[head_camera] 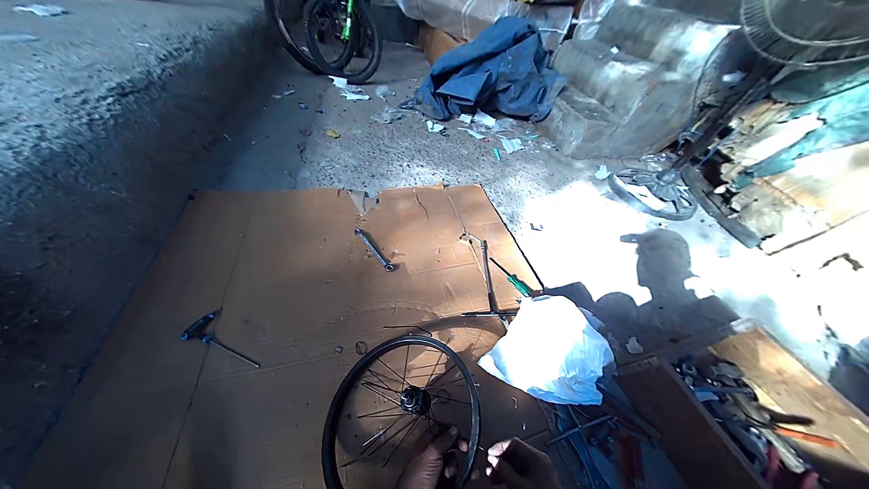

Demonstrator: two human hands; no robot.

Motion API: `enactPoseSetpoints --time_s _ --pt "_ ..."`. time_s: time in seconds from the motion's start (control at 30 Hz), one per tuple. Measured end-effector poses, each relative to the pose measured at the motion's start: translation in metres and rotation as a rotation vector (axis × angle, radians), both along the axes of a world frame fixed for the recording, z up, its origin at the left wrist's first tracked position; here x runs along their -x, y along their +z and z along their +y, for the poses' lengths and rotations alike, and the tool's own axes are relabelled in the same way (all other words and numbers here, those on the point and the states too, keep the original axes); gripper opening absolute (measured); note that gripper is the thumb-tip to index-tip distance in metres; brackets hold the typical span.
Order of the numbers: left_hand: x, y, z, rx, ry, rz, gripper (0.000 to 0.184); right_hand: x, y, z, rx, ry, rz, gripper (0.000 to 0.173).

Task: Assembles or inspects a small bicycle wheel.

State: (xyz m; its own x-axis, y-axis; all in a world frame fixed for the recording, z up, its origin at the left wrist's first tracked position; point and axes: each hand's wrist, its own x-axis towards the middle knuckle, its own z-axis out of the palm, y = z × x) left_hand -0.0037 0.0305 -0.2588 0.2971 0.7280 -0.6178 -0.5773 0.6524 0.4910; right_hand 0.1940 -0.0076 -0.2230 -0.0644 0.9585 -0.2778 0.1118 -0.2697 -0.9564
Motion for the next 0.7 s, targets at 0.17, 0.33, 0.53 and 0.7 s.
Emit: enactPoseSetpoints --time_s 0.17,0.33,0.53,0.7 --pt "-0.004 -0.002 0.004 -0.009 0.036 -0.023 0.012 0.005 -0.014 0.000 -0.018 -0.123 -0.011 0.012" --pt "-0.004 -0.005 0.007 -0.033 0.034 -0.019 0.013 0.008 -0.015 0.011 -0.010 -0.130 0.006 0.013" --pt "-0.004 -0.009 0.011 -0.046 0.049 -0.022 0.012 0.018 -0.015 0.019 0.018 -0.166 -0.060 0.014" --pt "-0.003 -0.014 0.012 -0.045 0.041 -0.023 0.013 0.022 -0.019 0.017 0.013 -0.182 -0.041 0.014"
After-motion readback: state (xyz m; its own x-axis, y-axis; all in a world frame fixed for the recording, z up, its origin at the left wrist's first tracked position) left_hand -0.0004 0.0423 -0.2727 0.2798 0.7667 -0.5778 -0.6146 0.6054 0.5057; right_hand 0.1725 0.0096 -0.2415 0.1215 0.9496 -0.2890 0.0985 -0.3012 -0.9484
